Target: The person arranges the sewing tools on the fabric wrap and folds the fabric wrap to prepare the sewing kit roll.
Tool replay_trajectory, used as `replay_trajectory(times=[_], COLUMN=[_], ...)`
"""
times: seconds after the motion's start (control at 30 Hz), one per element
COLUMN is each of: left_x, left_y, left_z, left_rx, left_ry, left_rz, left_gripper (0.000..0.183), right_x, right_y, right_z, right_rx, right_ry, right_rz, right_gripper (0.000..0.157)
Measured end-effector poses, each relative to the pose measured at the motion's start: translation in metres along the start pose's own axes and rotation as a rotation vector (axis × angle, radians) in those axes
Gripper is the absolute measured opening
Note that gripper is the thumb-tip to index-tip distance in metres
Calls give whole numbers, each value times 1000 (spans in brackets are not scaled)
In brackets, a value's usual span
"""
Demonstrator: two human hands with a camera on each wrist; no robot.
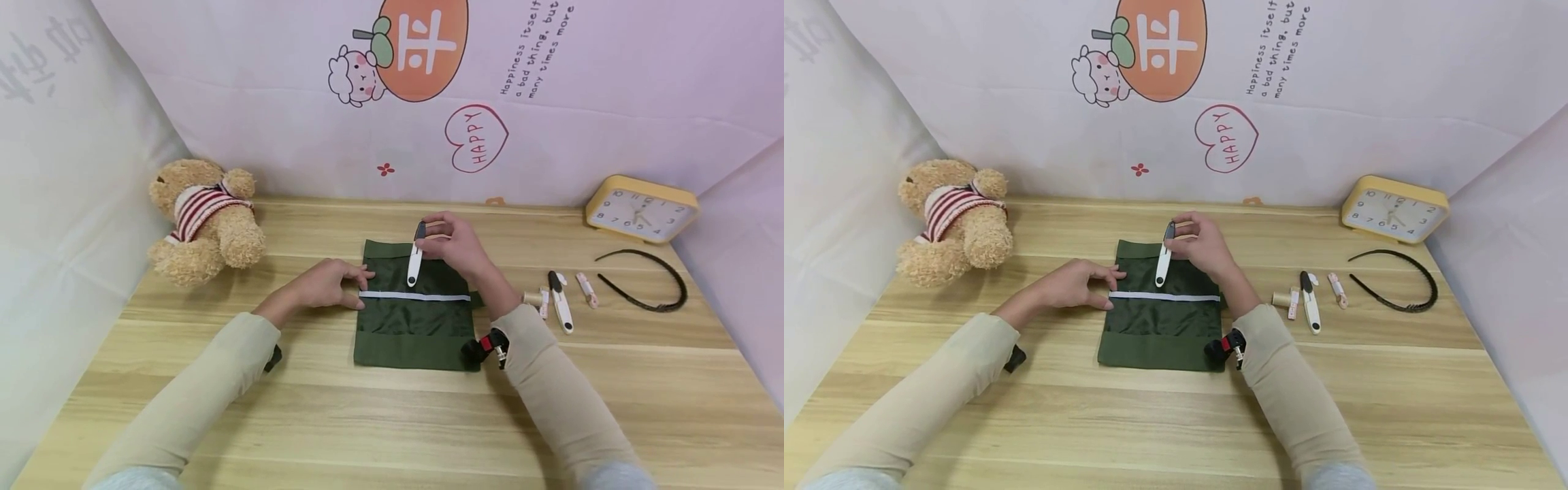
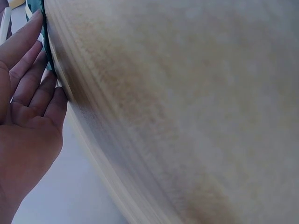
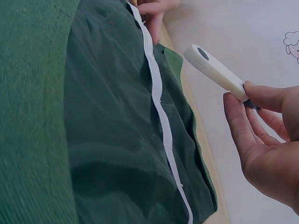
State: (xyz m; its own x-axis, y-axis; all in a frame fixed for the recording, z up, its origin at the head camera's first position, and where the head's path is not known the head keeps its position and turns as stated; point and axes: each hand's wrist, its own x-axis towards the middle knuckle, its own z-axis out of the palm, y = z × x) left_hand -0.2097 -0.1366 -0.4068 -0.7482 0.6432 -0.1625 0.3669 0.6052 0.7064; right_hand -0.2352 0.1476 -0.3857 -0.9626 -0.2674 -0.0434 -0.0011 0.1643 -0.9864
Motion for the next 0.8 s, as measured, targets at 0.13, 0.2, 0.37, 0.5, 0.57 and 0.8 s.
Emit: replay_trajectory(times=[0.13,0.2,0.37,0.5,0.57,0.8], left_x=[0,0,0,1,1,1], left_y=[1,2,2,1,1,1], left_z=[0,0,-1,-1,-1,-2], left_rx=[2,0,1,-4,-7,-10], left_ry=[0,0,-2,2,3,-2], left_rz=[-12,-18,-18,-4,2,5], left_gripper=[14,14,14,15,15,15], right_x=[4,5,8,11,13,18], right_y=[2,3,1,0,0,3], right_z=[6,9,17,21,24,31], right_rx=[3,9,16,0,-4,3], right_ry=[-14,-24,-42,-41,-40,-39], right_rz=[-3,-3,6,-1,-2,23], right_gripper=[56,55,54,53,50,47])
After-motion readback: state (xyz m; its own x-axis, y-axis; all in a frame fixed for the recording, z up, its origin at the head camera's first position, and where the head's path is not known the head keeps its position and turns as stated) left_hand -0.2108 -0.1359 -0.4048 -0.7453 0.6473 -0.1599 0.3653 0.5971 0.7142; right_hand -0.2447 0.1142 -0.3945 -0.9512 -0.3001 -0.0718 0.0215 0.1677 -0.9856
